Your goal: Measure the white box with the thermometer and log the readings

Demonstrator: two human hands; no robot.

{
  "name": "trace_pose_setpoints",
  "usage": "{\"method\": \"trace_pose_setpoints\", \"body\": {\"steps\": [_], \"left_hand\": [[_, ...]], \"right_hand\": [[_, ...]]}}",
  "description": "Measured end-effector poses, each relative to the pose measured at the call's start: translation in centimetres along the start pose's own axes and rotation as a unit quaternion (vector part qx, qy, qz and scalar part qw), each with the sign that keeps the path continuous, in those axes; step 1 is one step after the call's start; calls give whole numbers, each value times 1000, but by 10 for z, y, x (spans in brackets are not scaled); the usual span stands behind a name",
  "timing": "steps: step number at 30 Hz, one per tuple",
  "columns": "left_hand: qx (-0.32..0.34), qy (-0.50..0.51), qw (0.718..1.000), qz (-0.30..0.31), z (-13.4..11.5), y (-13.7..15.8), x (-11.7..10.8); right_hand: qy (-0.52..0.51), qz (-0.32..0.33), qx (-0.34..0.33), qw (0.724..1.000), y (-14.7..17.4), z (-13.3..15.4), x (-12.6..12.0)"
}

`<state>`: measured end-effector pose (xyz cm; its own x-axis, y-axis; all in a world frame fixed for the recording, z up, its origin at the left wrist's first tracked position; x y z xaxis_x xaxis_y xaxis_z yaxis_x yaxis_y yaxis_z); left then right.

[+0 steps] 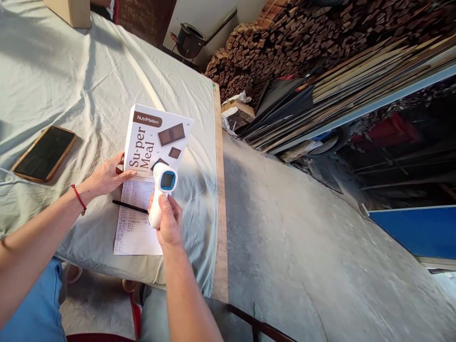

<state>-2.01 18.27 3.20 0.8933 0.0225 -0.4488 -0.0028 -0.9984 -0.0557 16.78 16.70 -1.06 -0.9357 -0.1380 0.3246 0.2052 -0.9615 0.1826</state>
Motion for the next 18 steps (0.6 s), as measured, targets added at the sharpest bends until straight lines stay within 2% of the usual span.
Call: {"method": "trace_pose_setpoints", "body": {"steps": [4,7,10,12,15,18], "left_hand": [[-21,27,999,-12,3,1,2],[-42,84,995,-17,6,2,5],[-26,137,990,-17,7,1,7],[-10,136,990,-32,6,1,4],[-1,103,992,-69,6,1,-1],[23,76,994,-71,5,1,-3]], "right_hand": [[-18,7,19,1000,1,1,0],[-49,31,41,997,4,4,1],[-77,68,63,993,9,10,1],[-81,84,62,991,12,16,-6],[-4,69,-6,998,10,32,-30],[177,15,-66,982,3,44,-66]]}}
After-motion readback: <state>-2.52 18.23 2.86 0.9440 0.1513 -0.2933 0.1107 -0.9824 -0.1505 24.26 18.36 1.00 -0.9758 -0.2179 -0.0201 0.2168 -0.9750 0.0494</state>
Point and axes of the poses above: each hand's wrist, its own y-axis away from the middle knuckle, its own x-axis out of the palm, z = x × y, the point moved 5 cm from there along -y, towards the middle knuckle, and after that the axes turned 1 degree about -x, right-handed, at the moved point
